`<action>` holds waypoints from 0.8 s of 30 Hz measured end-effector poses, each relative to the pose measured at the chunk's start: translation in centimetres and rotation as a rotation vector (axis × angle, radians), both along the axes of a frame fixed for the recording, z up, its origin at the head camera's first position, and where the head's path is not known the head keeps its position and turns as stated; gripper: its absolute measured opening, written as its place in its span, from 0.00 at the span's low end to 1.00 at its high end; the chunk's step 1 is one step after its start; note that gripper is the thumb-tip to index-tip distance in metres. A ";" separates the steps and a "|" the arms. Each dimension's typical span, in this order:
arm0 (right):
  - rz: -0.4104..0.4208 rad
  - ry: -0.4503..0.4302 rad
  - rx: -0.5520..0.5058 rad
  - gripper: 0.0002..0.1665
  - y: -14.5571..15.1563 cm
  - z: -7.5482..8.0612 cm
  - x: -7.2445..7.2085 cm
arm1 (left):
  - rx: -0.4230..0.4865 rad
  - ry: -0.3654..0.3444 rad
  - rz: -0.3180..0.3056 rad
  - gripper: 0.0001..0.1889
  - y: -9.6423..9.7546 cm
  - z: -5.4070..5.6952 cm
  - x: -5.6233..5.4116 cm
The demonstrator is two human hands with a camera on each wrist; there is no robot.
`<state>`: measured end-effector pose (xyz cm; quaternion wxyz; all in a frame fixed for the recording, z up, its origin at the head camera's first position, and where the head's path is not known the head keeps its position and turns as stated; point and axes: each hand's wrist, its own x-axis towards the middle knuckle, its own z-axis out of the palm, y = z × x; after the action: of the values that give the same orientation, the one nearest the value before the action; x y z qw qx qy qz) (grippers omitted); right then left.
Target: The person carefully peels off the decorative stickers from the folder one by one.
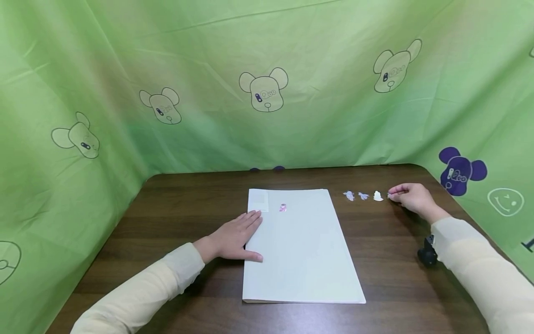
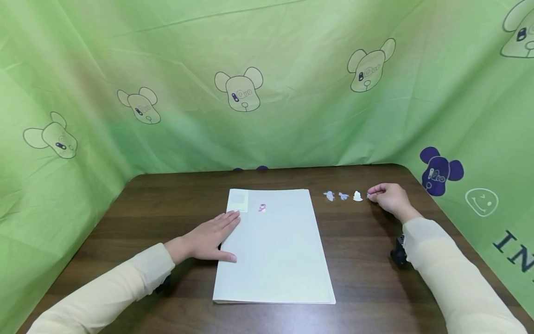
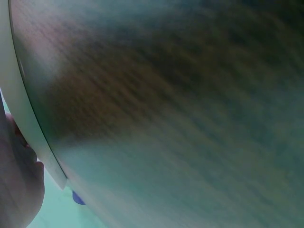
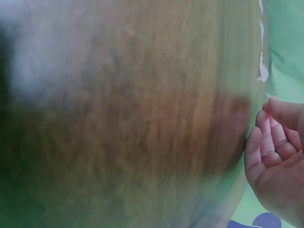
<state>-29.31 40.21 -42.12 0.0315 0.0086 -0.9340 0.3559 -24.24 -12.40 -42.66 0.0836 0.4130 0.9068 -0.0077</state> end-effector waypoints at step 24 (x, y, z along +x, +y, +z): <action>0.023 0.035 0.142 0.12 0.3 -0.8 -0.7 | -0.007 0.003 0.003 0.57 0.1 0.0 0.0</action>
<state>-30.03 40.47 -42.91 0.0428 0.0278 -0.9560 0.2888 -24.24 -12.29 -42.64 0.0836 0.4113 0.9076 -0.0113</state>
